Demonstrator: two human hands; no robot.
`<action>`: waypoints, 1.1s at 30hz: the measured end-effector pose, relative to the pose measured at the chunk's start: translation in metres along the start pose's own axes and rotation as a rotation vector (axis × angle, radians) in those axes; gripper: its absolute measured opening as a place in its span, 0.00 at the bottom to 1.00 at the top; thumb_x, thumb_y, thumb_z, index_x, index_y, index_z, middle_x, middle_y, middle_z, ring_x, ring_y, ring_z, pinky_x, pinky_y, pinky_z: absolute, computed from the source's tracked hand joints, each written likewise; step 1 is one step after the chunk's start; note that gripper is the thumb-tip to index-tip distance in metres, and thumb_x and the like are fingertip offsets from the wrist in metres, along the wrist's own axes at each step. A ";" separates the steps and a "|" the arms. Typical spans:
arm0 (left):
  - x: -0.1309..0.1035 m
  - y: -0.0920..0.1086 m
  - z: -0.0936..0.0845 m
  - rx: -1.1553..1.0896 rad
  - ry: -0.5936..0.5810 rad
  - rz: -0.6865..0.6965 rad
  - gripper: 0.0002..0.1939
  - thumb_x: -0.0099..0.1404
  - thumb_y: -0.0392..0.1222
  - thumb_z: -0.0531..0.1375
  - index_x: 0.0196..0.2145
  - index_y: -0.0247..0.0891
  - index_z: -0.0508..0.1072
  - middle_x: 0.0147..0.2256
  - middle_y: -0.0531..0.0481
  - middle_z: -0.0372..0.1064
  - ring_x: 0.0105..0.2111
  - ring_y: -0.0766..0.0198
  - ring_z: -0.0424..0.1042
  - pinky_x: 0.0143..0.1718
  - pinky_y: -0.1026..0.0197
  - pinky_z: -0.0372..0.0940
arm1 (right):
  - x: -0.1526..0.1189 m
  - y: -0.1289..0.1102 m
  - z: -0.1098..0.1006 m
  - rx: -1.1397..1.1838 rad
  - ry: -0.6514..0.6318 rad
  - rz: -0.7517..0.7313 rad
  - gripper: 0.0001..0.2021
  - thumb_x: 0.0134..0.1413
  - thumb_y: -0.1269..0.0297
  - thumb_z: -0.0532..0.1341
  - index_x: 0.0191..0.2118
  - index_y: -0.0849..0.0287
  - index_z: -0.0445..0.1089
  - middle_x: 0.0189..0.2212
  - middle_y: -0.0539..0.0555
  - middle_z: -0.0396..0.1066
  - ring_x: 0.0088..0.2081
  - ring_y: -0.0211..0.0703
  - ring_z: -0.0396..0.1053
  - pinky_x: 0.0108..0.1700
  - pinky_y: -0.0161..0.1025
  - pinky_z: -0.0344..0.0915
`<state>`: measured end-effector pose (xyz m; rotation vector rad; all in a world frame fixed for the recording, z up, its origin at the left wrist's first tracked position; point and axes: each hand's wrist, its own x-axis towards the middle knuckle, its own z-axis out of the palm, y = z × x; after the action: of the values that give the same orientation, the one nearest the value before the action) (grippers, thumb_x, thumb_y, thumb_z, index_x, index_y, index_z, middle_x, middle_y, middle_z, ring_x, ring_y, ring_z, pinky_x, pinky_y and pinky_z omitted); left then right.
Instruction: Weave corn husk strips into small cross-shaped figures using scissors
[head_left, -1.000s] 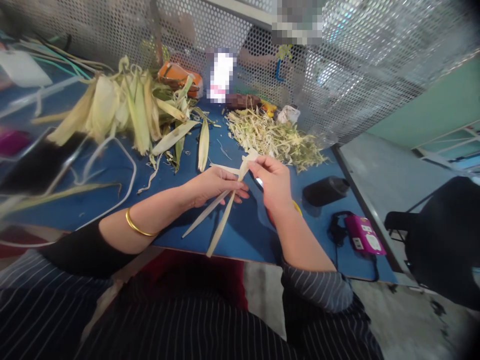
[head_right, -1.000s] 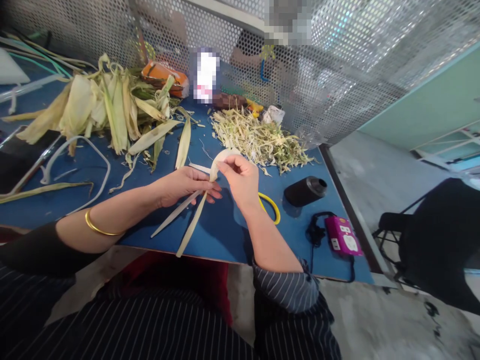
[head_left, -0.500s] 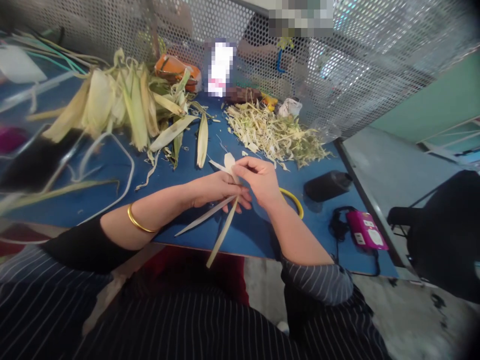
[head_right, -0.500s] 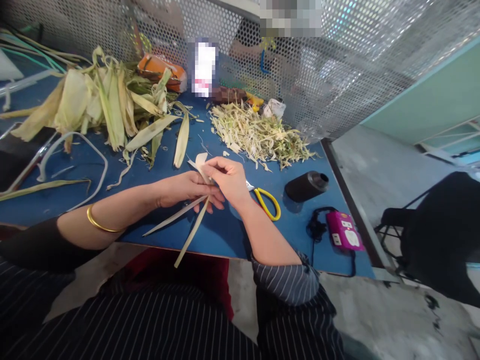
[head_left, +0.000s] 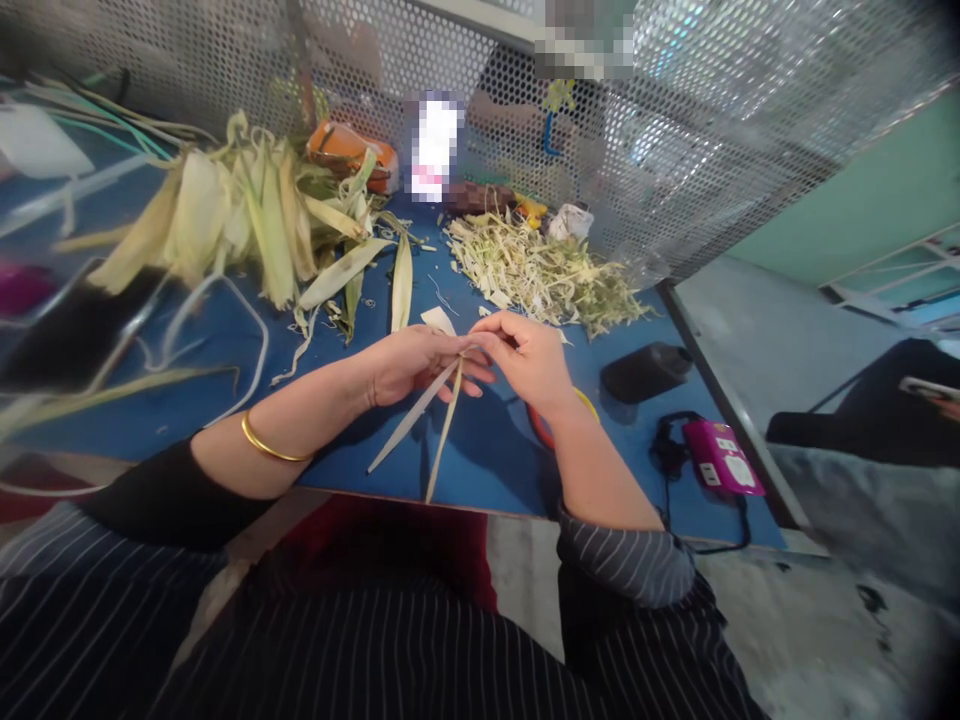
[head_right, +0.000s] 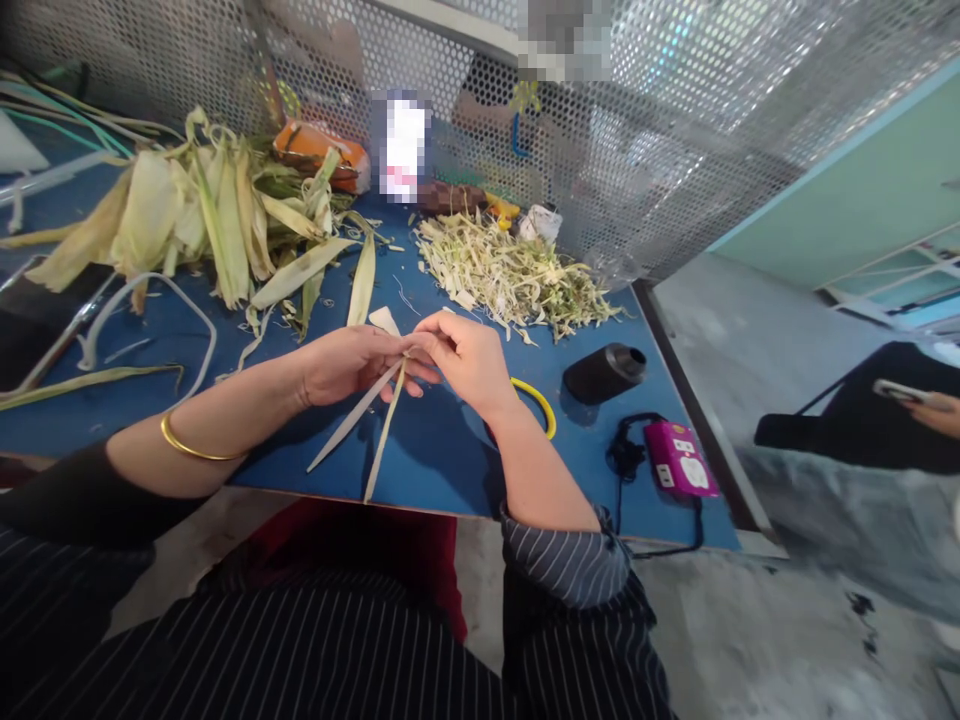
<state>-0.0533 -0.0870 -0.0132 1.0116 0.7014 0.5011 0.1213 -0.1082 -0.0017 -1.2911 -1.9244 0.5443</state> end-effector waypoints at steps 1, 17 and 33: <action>0.000 0.000 0.000 0.009 0.006 0.004 0.15 0.63 0.46 0.57 0.36 0.30 0.76 0.41 0.36 0.75 0.32 0.61 0.76 0.22 0.66 0.63 | 0.000 0.001 0.000 0.012 0.000 0.012 0.10 0.56 0.58 0.57 0.33 0.57 0.72 0.24 0.48 0.70 0.26 0.35 0.64 0.31 0.34 0.59; 0.008 -0.002 0.000 -0.101 0.466 0.210 0.08 0.61 0.38 0.60 0.32 0.28 0.74 0.36 0.37 0.76 0.29 0.64 0.75 0.15 0.71 0.60 | -0.004 0.002 0.014 -0.245 0.230 -0.039 0.19 0.58 0.52 0.55 0.23 0.59 0.69 0.25 0.52 0.66 0.29 0.38 0.64 0.34 0.37 0.60; 0.005 0.004 -0.005 -0.043 0.587 0.278 0.15 0.55 0.47 0.64 0.34 0.32 0.77 0.39 0.39 0.76 0.34 0.63 0.73 0.16 0.71 0.54 | -0.005 0.004 0.017 -0.054 -0.227 0.297 0.06 0.55 0.66 0.52 0.28 0.57 0.62 0.20 0.46 0.68 0.16 0.31 0.61 0.24 0.32 0.56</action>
<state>-0.0531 -0.0788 -0.0125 0.9284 1.0683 1.0761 0.1117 -0.1099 -0.0173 -1.6232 -1.9490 0.8231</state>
